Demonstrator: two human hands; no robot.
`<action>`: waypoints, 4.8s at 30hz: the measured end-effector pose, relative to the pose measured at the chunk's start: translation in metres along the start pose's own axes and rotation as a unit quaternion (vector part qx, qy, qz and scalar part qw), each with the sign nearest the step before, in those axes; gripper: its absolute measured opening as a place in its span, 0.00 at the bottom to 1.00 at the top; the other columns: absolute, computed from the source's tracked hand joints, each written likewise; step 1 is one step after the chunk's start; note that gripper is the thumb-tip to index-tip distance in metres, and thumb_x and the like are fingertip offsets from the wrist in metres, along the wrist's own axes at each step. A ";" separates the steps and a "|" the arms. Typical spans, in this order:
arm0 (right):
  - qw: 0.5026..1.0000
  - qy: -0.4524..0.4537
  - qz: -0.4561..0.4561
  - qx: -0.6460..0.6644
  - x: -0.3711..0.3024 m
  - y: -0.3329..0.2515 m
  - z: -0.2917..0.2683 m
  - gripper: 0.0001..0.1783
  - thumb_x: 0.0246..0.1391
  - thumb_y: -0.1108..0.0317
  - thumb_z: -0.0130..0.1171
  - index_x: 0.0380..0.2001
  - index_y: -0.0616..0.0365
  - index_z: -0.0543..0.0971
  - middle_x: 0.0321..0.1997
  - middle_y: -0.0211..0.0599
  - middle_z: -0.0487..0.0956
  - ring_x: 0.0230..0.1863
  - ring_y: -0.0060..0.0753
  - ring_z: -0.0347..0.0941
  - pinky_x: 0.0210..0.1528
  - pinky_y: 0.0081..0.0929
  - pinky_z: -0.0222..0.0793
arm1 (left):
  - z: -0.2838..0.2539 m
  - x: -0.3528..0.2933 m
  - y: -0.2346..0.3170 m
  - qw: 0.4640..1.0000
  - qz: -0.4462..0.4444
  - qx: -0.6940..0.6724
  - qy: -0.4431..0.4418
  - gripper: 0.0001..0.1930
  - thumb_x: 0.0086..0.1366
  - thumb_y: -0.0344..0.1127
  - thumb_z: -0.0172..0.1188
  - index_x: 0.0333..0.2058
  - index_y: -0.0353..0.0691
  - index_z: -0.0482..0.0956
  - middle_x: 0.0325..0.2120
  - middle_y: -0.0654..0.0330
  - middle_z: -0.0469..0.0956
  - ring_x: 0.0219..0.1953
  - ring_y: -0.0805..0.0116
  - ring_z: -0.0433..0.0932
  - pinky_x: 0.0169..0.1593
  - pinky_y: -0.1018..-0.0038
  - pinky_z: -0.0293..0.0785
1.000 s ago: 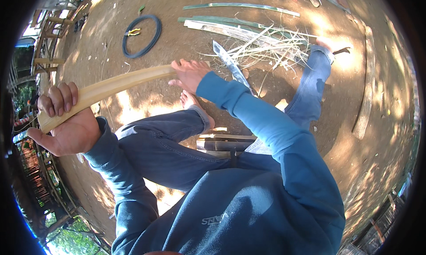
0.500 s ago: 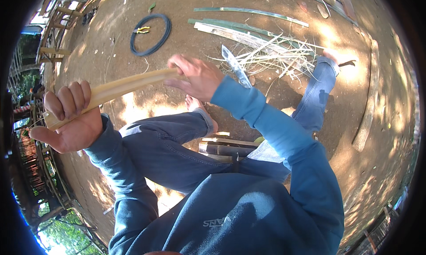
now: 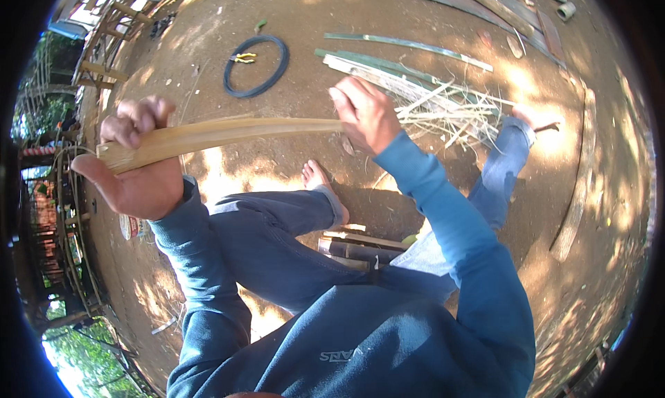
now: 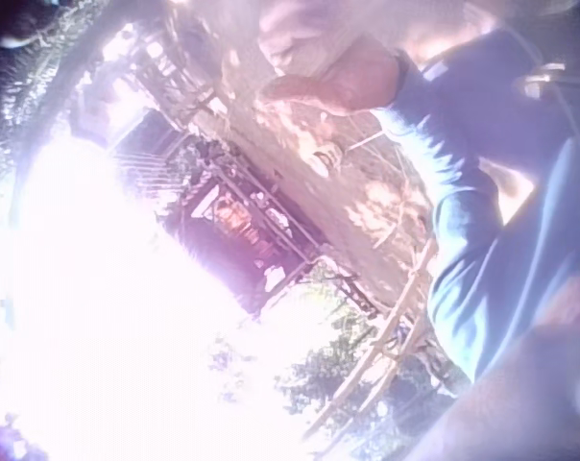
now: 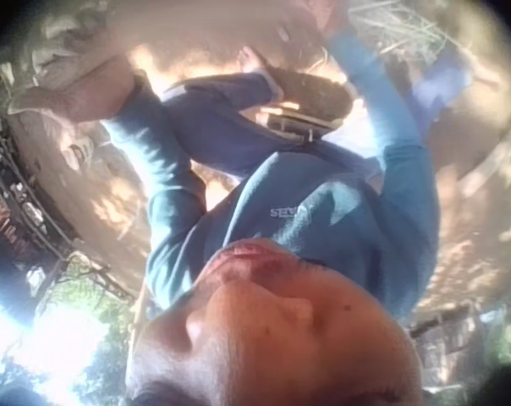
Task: The person sits on the ground and uses a machete to shave thin strips off a long piece of bamboo. They hold the bamboo with one hand and repeatedly strike it with the blade to remove the outer layer, creating a pile of shavings.
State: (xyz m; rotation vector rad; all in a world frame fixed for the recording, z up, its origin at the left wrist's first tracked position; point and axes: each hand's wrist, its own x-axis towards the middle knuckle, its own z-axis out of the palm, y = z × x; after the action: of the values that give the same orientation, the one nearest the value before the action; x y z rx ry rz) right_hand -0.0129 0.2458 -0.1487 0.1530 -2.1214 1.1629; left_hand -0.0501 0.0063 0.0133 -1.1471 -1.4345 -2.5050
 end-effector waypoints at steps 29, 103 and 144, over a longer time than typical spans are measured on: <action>0.989 -0.128 -0.075 0.015 0.050 -0.075 0.005 0.20 0.58 0.52 0.55 0.26 0.59 0.72 0.26 0.37 0.73 0.26 0.36 0.70 0.29 0.35 0.66 | 0.004 0.025 -0.004 0.991 -0.044 0.008 -0.126 0.44 0.66 0.67 0.22 0.44 0.31 0.77 0.44 0.40 0.76 0.60 0.40 0.63 0.65 0.51 0.50; 0.999 -0.017 0.035 0.013 0.068 -0.038 -0.065 0.21 0.62 0.49 0.43 0.32 0.59 0.67 0.26 0.56 0.73 0.32 0.65 0.70 0.32 0.52 0.64 | 0.135 0.104 -0.093 0.982 -0.066 0.066 -0.165 0.13 0.69 0.42 0.52 0.39 0.37 0.73 0.19 0.63 0.73 0.20 0.79 0.69 0.25 0.83 0.65; 0.953 -0.058 0.100 0.279 0.116 -0.017 0.056 0.30 0.59 0.41 0.49 0.29 0.64 0.74 0.16 0.32 0.66 0.23 0.20 0.59 0.25 0.28 0.59 | 0.056 0.136 -0.087 0.995 -0.078 -0.028 -0.049 0.18 0.70 0.50 0.43 0.30 0.40 0.65 0.11 0.67 0.59 0.12 0.80 0.58 0.17 0.82 0.55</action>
State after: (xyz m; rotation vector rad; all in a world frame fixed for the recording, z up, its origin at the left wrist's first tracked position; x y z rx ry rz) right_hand -0.1213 0.2176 -0.0831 0.2706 -1.8801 1.8980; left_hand -0.1485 0.1417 0.0494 -1.2302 -1.5439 -2.6428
